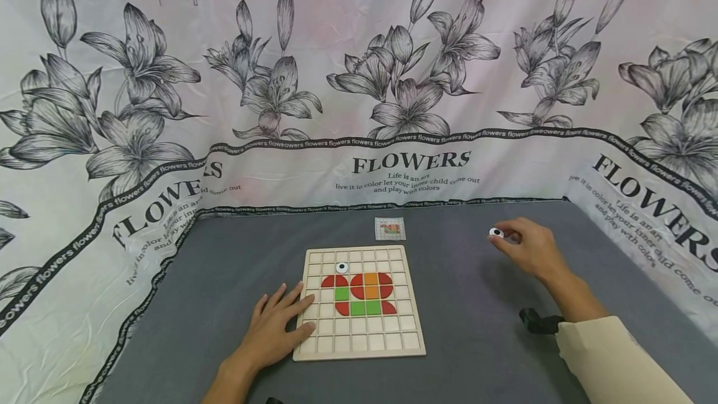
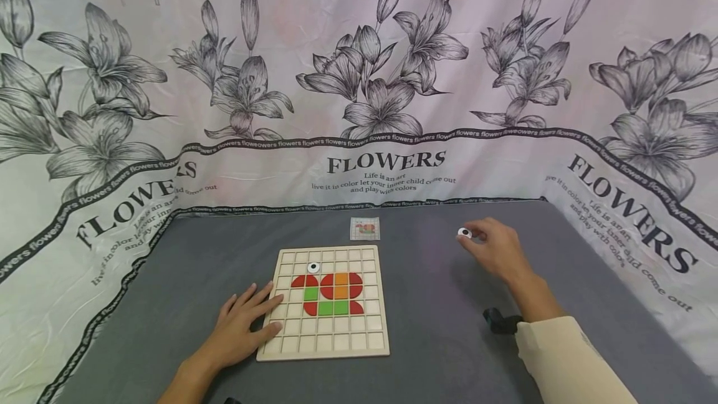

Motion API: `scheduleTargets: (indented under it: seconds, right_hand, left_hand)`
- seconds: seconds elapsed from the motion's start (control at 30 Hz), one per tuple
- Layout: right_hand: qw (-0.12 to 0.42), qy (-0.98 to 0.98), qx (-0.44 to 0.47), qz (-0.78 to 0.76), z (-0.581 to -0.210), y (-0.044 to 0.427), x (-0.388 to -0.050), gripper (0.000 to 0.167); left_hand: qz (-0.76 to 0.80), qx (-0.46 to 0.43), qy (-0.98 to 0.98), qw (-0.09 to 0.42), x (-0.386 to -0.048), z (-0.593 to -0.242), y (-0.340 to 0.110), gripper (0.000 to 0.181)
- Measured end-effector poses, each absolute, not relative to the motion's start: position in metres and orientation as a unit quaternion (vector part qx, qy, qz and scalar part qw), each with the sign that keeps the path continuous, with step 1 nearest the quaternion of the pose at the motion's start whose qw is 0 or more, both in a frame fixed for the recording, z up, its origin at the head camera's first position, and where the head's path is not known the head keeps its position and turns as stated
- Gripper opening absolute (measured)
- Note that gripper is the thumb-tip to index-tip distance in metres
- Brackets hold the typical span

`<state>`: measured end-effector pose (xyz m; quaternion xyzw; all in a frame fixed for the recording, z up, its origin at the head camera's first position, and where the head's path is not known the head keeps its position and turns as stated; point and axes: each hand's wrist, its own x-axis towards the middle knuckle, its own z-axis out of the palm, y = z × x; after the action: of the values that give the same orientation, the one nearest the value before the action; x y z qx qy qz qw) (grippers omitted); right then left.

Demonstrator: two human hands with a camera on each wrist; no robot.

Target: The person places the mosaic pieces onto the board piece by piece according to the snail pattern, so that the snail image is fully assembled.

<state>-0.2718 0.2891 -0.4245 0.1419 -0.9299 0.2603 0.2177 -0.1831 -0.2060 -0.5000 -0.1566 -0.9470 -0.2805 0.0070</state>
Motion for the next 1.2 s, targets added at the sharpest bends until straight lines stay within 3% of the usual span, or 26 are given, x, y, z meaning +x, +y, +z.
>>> scheduleTargets:
  seconds: [0.37,0.7,1.2]
  right_hand:
    - [0.296,-0.895,0.214,0.256,-0.387,0.254,-0.242,0.025]
    - [0.322,-0.863,0.270,0.280,-0.367,0.214,-0.220,0.032]
    - [0.300,-0.817,0.342,0.355,-0.374,0.140,-0.225,0.029]
  left_hand:
    - [-0.284,-0.162,-0.945,0.002,-0.184,-0.500,-0.206,0.059]
    - [-0.281,-0.162,-0.946,0.004,-0.186,-0.501,-0.206,0.059]
    - [-0.281,-0.155,-0.947,0.000,-0.185,-0.502,-0.208,0.060]
